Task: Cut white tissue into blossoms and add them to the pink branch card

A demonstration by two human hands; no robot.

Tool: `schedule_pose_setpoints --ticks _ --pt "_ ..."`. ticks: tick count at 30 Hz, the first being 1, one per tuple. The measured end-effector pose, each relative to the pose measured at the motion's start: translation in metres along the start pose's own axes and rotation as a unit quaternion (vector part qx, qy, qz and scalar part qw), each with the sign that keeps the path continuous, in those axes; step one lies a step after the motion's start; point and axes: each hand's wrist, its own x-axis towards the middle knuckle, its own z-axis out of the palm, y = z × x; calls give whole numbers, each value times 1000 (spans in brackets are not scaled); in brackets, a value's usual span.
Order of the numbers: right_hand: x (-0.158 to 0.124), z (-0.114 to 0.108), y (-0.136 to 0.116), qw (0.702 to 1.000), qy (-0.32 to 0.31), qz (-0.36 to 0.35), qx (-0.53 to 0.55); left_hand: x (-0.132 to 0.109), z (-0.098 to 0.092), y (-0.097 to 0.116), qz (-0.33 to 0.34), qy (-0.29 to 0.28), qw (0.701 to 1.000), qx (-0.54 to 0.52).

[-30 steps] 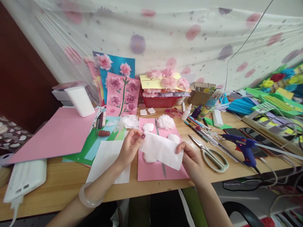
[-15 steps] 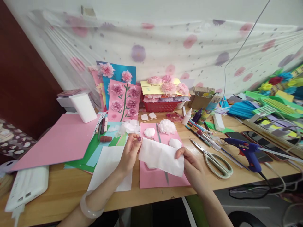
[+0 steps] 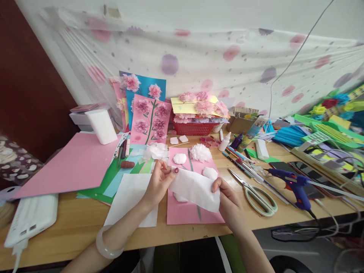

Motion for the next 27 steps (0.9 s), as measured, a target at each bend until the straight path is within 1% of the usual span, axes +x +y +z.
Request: schedule_pose_setpoints --ticks 3,6,10,14,18,20,23,25,27 --pt "0 -1 3 1000 -1 -3 -6 1 -1 -2 20 19 1000 -1" --pt "-1 -3 5 1000 3 -10 -28 2 -2 -3 28 21 999 -5" --pt "-2 -7 8 996 38 -20 -75 0 -4 -3 44 31 999 9" --pt "-2 -10 9 990 73 -43 -116 0 -4 -1 11 34 998 51" --pt "-1 -12 8 987 74 -49 -134 -1 -1 3 -21 11 998 59" --pt "-2 -11 7 989 61 -43 -124 -2 0 3 -30 -2 998 57" --pt "-3 -7 6 994 47 -23 -100 -2 -1 1 -30 -1 998 63" --pt "-3 -5 4 994 53 -1 -91 -1 -2 0 -28 11 997 64" --pt "-2 -3 0 992 79 19 -92 1 -3 0 -30 25 997 61"
